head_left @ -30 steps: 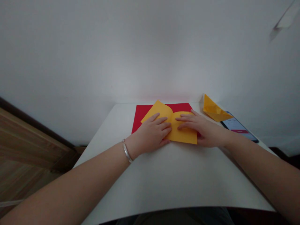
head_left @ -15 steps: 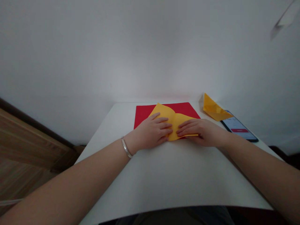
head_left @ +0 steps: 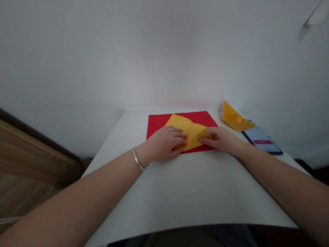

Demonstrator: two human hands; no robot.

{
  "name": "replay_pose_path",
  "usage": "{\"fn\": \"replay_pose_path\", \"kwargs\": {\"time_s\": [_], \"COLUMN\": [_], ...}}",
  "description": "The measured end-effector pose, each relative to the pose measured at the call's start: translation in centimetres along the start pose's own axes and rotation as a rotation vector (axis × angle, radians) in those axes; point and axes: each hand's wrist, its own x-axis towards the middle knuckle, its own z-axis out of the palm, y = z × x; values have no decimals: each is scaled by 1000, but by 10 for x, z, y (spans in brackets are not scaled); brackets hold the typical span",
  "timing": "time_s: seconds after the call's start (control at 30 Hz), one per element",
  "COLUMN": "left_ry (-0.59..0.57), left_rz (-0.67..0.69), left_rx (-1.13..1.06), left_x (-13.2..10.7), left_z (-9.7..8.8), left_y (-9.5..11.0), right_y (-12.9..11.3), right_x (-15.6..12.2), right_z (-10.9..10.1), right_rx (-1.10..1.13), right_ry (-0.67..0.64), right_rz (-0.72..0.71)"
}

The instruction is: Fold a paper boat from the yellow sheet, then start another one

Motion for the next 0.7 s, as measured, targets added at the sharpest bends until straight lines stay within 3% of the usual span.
{"fn": "replay_pose_path", "kwargs": {"time_s": [0.23, 0.47, 0.7], "left_ry": [-62, -82, -46], "left_rz": [-127, -197, -341], "left_rx": [-150, -261, -219], "left_x": [-1, 1, 7], "left_z": [-1, 1, -1], "left_y": [-1, 0, 11], "right_y": [0, -6, -7], "right_x": [0, 3, 8], "right_z": [0, 3, 9], "right_rx": [7, -141, -164], "right_ry": [-16, 41, 60], "right_rz": [106, 190, 248]}}
